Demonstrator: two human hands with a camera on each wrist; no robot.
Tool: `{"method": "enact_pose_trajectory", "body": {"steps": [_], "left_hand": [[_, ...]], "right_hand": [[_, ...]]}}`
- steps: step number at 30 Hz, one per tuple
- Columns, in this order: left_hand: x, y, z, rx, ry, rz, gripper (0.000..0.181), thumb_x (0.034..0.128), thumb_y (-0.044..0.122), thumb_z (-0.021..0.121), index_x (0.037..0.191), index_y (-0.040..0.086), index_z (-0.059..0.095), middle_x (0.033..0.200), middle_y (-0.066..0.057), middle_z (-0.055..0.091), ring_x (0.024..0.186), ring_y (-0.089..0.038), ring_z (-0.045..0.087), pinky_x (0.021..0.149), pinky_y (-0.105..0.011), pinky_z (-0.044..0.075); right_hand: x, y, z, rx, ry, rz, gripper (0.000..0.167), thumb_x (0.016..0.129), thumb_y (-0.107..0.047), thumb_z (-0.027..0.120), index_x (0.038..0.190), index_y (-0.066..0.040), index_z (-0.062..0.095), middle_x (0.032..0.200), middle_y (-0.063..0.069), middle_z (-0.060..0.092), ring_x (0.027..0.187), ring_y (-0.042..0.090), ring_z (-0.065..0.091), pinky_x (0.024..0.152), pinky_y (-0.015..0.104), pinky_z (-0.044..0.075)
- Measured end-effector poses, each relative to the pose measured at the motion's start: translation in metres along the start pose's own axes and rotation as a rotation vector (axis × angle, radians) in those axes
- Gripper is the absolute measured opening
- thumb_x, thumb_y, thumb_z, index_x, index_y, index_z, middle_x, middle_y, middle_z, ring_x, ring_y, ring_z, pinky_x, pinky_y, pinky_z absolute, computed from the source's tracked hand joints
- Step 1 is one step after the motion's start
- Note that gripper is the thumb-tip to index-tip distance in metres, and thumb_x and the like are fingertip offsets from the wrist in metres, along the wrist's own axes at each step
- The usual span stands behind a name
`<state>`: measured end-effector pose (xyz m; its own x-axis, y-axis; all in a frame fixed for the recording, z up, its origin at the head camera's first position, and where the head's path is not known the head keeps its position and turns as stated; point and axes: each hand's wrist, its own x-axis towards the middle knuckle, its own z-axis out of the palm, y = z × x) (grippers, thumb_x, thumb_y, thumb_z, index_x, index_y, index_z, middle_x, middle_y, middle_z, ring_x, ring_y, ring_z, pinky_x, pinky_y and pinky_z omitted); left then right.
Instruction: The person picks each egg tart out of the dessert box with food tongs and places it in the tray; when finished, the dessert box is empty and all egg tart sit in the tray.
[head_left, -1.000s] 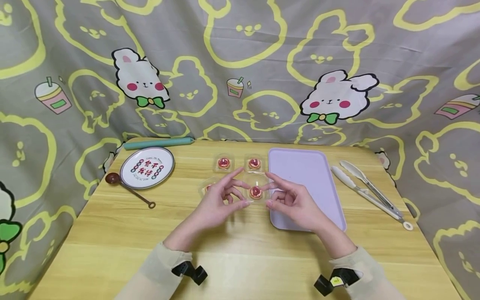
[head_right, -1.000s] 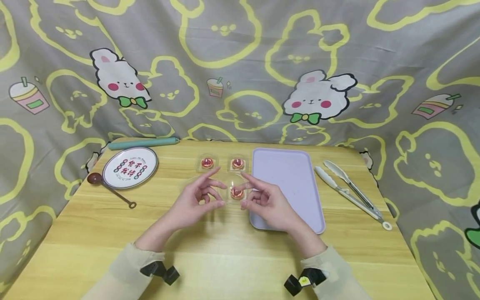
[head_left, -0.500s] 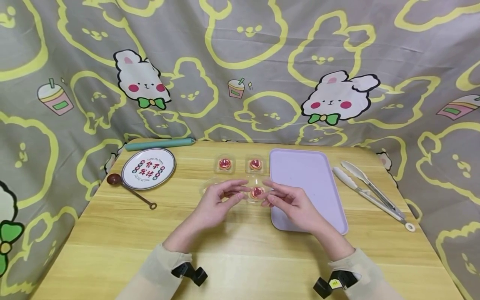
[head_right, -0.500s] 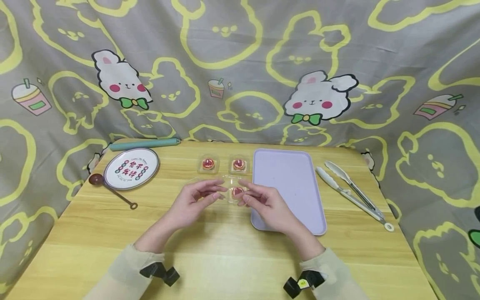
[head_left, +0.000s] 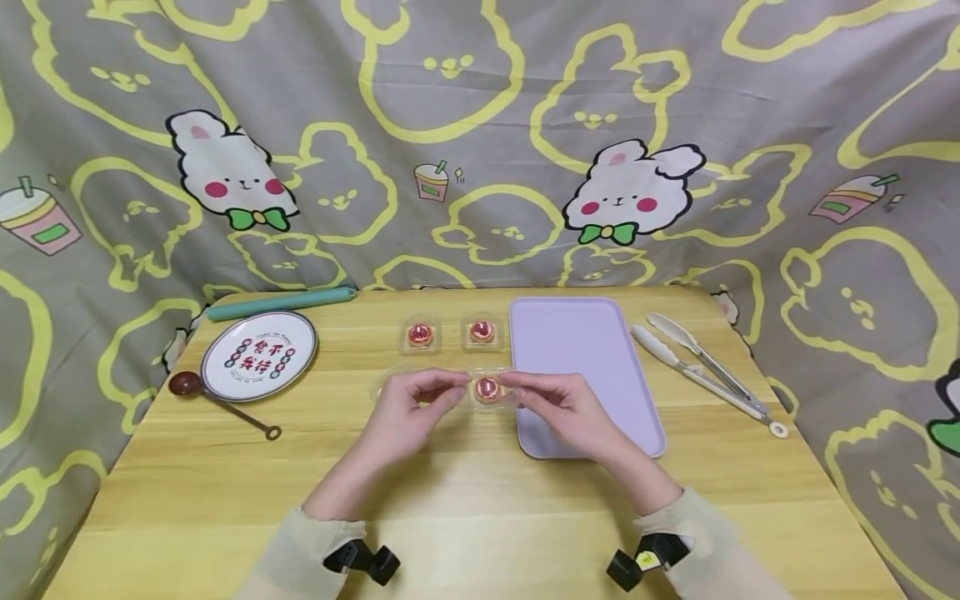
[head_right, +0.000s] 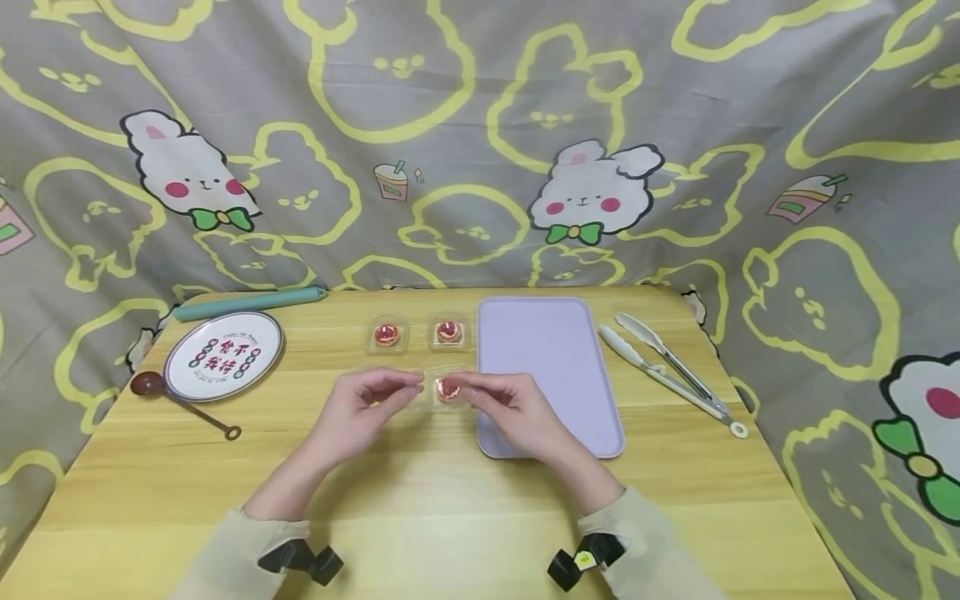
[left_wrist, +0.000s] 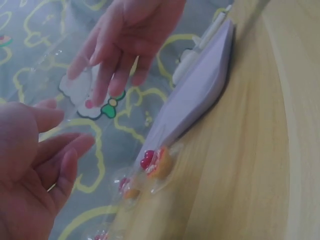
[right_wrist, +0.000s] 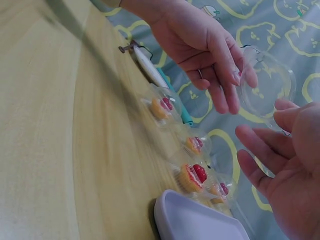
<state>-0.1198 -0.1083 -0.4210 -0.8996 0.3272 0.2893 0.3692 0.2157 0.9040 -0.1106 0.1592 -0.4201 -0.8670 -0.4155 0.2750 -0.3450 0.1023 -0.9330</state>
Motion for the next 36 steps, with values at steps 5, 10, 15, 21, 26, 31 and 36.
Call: {"method": "enact_pose_trajectory", "body": {"steps": [5,10,15,21,26,31,36], "left_hand": [[-0.004,0.001,-0.003,-0.011,-0.058,-0.027,0.018,0.1003,0.009,0.074,0.117,0.004,0.079,0.113,-0.008,0.079,0.098,-0.019,0.077,0.088,-0.033,0.063],[-0.005,0.003,-0.008,-0.01,-0.13,-0.05,0.037,0.094,0.008,0.081,0.129,0.003,0.074,0.122,-0.01,0.076,0.106,-0.023,0.075,0.09,-0.036,0.062],[-0.006,0.004,-0.012,0.019,-0.202,-0.021,0.054,0.0874,0.016,0.09,0.136,0.005,0.071,0.127,-0.008,0.075,0.11,-0.024,0.073,0.088,-0.035,0.062],[-0.008,0.004,-0.014,0.022,-0.209,-0.05,0.071,0.0835,0.017,0.093,0.146,0.006,0.062,0.124,-0.005,0.076,0.104,-0.015,0.073,0.088,-0.036,0.062],[-0.009,0.005,-0.016,0.048,-0.235,-0.083,0.083,0.0803,0.017,0.095,0.152,0.006,0.056,0.123,-0.01,0.075,0.105,-0.019,0.071,0.087,-0.034,0.062],[-0.01,0.003,-0.016,0.082,-0.262,-0.102,0.083,0.0796,0.02,0.096,0.151,0.006,0.058,0.116,-0.008,0.076,0.105,-0.018,0.07,0.089,-0.032,0.061],[-0.014,-0.001,-0.012,0.093,-0.282,-0.133,0.084,0.0791,0.022,0.097,0.152,0.007,0.057,0.116,-0.005,0.075,0.104,-0.013,0.069,0.091,-0.032,0.06]], "right_hand": [[-0.001,0.001,0.002,0.06,-0.04,-0.004,0.039,0.104,0.007,0.06,0.142,0.008,0.061,0.135,0.024,0.067,0.106,0.032,0.075,0.093,0.038,0.061],[-0.003,0.002,-0.001,0.082,-0.139,-0.039,0.065,0.095,0.011,0.071,0.154,0.009,0.045,0.147,0.029,0.057,0.116,0.04,0.069,0.099,0.043,0.058],[-0.003,0.001,-0.001,0.08,-0.127,-0.022,0.074,0.09,0.007,0.08,0.156,0.004,0.046,0.146,0.022,0.06,0.114,0.04,0.07,0.101,0.044,0.057],[-0.002,-0.001,0.002,0.084,-0.121,0.017,0.087,0.085,0.008,0.084,0.16,0.001,0.04,0.136,0.026,0.066,0.108,0.038,0.071,0.096,0.038,0.06],[-0.001,-0.002,0.003,0.02,-0.147,0.058,0.09,0.082,0.001,0.091,0.158,0.006,0.042,0.123,0.024,0.072,0.105,0.04,0.071,0.095,0.037,0.06],[-0.002,-0.001,0.002,-0.112,-0.152,0.074,0.086,0.079,-0.012,0.096,0.151,0.003,0.053,0.121,0.014,0.074,0.099,0.03,0.071,0.088,0.037,0.061],[-0.006,0.002,0.003,-0.229,-0.142,0.057,0.083,0.076,-0.022,0.099,0.146,0.001,0.061,0.112,0.009,0.073,0.094,0.021,0.067,0.081,0.038,0.06]]}}
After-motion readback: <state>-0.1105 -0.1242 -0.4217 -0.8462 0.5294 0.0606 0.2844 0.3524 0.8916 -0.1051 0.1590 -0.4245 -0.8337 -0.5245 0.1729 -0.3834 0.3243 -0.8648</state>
